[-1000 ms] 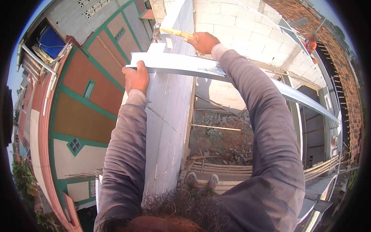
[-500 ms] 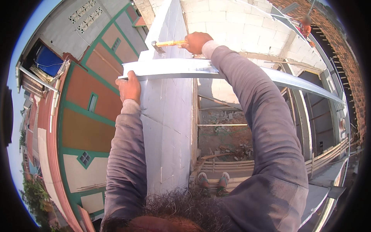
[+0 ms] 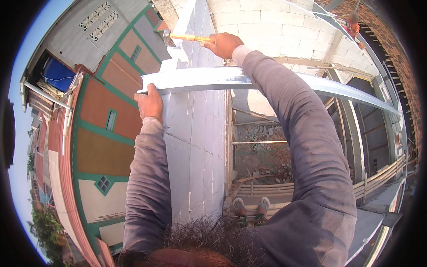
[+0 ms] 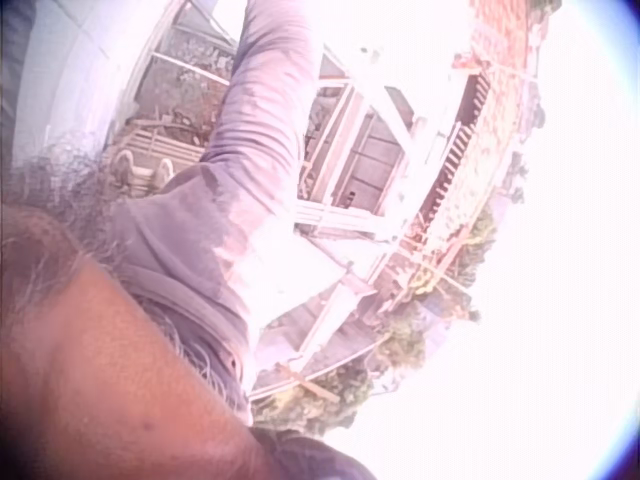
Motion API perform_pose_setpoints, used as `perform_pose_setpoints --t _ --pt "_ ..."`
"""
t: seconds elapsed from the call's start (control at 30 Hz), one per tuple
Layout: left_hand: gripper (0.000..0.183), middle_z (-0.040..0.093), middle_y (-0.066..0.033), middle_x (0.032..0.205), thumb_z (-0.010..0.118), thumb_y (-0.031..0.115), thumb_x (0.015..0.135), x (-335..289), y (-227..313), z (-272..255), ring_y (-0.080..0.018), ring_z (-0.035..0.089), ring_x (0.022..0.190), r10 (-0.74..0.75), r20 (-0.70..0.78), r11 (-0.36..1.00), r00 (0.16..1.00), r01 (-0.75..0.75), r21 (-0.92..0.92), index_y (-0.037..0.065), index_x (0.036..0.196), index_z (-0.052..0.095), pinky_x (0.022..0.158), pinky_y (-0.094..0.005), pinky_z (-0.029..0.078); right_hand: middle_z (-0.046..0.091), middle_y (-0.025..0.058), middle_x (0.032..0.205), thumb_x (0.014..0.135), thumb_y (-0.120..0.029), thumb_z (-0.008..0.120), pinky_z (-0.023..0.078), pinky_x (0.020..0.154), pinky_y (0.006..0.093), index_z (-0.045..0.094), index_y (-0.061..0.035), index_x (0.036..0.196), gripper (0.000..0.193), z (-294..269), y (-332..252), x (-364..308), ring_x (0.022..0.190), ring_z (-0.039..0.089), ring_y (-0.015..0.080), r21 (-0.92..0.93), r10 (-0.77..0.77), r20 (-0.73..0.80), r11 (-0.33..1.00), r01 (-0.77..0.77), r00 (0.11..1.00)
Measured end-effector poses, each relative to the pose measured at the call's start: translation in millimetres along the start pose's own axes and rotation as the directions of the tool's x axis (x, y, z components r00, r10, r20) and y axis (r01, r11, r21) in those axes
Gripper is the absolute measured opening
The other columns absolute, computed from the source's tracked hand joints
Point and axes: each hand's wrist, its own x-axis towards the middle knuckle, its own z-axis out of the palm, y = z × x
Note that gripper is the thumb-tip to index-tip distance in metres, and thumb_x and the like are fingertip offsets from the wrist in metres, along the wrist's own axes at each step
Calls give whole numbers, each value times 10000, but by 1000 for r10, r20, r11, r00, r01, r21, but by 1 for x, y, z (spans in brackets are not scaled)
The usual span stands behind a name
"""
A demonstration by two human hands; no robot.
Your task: The person installs metal roof framing on top of a concrete block wall by positioning a long metal stud and hammering it into place.
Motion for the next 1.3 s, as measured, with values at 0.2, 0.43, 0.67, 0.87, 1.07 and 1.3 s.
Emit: perform_pose_setpoints --t 0.2,0.43,0.67,0.87,1.07,1.3 --pt "691 626 -286 1213 473 448 887 -1 0 0 -425 609 1145 -20 13 1000 1000 20 17 -79 1322 371 996 -461 448 719 144 914 977 -591 491 539 792 427 716 -71 1077 574 10 8 12 862 693 292 -6 3 187 1000 -1 982" --pt "686 621 -279 1224 475 459 887 -2 3 -1 -425 594 1162 -38 22 999 999 38 8 -74 1310 385 1007 -457 439 718 158 923 978 -597 485 536 811 432 709 -41 1072 606 16 -2 2 879 694 301 41 33 117 998 -38 993" --pt "684 625 -287 1210 480 449 890 -1 1 -2 -427 598 1155 -13 13 1000 1000 13 -14 -84 1309 384 1003 -457 442 720 158 961 984 -579 486 531 814 451 708 -45 1098 590 -3 -9 -6 890 691 307 66 -14 124 998 6 992" --pt "661 637 -290 1184 475 420 899 -1 3 -1 -423 616 1131 5 9 1000 1000 -5 -8 -96 1300 378 989 -456 455 717 141 944 979 -597 482 528 812 441 709 -61 1067 589 23 7 10 888 688 298 14 38 217 999 -42 975" --pt "657 641 -285 1173 472 430 900 -1 2 -3 -422 618 1126 -14 11 1000 1000 13 10 -93 1287 380 980 -456 460 718 135 936 980 -604 472 529 826 435 707 -67 1078 594 9 0 -3 898 687 292 7 -12 73 1000 12 997" --pt "678 638 -286 1183 468 447 901 -2 0 -1 -420 616 1130 2 8 1000 1000 -2 18 -85 1308 368 981 -454 458 721 157 928 983 -577 497 529 794 431 711 -55 1087 574 19 24 7 843 684 294 45 9 202 999 -19 979"
